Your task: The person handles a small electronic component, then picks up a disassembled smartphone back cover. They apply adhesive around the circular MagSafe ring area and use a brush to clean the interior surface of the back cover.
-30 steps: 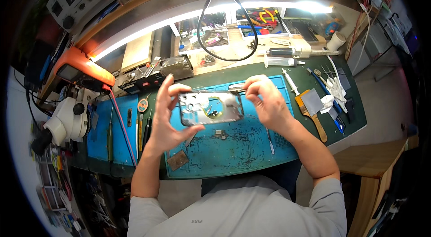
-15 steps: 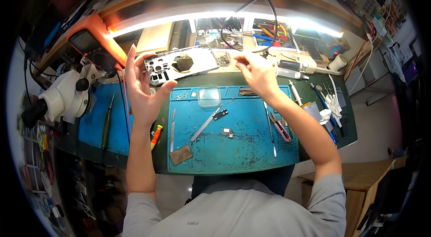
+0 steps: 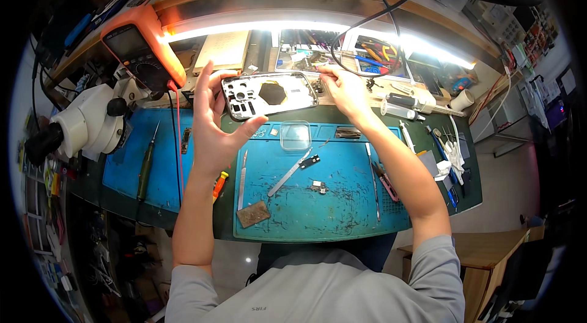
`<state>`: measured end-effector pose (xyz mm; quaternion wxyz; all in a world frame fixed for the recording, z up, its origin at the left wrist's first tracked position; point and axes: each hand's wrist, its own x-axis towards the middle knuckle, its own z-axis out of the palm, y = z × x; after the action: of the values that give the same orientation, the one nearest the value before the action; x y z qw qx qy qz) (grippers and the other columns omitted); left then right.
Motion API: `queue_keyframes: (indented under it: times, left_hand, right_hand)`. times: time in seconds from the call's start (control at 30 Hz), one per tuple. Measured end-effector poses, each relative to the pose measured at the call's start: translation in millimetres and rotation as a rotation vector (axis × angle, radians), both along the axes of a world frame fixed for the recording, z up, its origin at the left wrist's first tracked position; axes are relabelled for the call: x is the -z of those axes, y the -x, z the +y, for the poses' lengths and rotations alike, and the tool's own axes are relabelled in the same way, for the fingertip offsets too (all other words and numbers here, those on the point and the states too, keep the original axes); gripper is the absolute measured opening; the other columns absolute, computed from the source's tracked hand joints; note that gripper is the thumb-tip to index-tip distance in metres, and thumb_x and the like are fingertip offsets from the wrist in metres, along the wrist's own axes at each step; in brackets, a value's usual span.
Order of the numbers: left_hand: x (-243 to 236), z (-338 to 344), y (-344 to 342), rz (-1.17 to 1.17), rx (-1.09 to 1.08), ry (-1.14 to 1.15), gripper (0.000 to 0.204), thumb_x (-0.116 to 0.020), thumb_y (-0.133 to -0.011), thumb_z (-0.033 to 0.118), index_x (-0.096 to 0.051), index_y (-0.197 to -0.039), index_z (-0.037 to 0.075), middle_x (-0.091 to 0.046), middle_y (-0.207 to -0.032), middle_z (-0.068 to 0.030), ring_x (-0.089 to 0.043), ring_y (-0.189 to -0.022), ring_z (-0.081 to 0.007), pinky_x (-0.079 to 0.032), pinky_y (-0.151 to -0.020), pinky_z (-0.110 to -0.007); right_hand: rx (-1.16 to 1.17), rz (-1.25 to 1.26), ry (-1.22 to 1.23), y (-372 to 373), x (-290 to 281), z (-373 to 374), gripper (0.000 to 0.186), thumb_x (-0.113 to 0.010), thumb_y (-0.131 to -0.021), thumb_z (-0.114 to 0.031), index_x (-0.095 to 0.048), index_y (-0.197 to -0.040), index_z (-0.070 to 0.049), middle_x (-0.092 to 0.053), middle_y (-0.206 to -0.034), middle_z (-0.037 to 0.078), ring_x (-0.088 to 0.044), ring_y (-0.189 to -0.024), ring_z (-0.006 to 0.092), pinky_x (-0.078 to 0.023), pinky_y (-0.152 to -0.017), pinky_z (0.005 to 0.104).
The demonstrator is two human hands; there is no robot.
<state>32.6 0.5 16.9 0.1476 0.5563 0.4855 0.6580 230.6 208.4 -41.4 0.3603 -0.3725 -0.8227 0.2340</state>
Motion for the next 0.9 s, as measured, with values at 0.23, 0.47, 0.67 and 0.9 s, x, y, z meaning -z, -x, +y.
queue_keyframes:
  times: [0.23,0.47,0.67,0.9]
  left_hand:
    - [8.7,-1.5,-5.7,0.274,0.069,0.043,0.111,-0.091,-0.067,0.008,-0.025,-0.156,0.003,-0.048,-0.139,-0.0127,-0.049,-0.131,-0.0243,-0.037,-0.116,-0.042]
    - [13.6,-0.2,-14.1,0.275,0.163,-0.002,0.117,-0.094,-0.063,0.012,-0.023,-0.156,0.004,-0.048,-0.139,-0.0131,-0.047,-0.132,-0.0249,-0.035,-0.116,-0.045]
    - [11.9,1.0,-16.6,0.202,0.270,0.027,0.121,-0.094,-0.062,0.011,-0.020,-0.157,0.004,-0.049,-0.136,-0.0131,-0.049,-0.129,-0.0236,-0.039,-0.112,-0.041]
    - [11.9,1.9,-18.6,0.119,0.347,0.053,0.123,-0.094,-0.062,0.011,-0.017,-0.158,0.005,-0.049,-0.135,-0.0160,-0.052,-0.125,-0.0241,-0.040,-0.111,-0.038]
  right_hand:
    - [-0.264,0.211,0.297,-33.8,-47.8,-68.4,0.016,-0.071,-0.093,-0.013,-0.073,-0.106,-0.004,-0.069,-0.082,-0.003,-0.056,-0.069,0.0040,-0.048,-0.066,0.0212]
    - [-0.414,0.048,-0.046,-41.4,-43.6,-89.1,0.024,-0.070,-0.092,-0.011,-0.073,-0.116,-0.012,-0.074,-0.088,0.003,-0.064,-0.067,0.0119,-0.053,-0.064,0.0262]
    - [-0.617,0.051,-0.162,-49.6,-49.9,-75.5,0.019,-0.072,-0.088,-0.009,-0.073,-0.107,-0.009,-0.068,-0.102,0.005,-0.067,-0.079,0.0178,-0.056,-0.071,0.0307]
    - [-0.543,0.025,-0.219,-50.7,-49.0,-78.6,0.009,-0.065,-0.094,-0.012,-0.068,-0.100,-0.006,-0.068,-0.095,0.006,-0.066,-0.084,0.0234,-0.054,-0.074,0.0329]
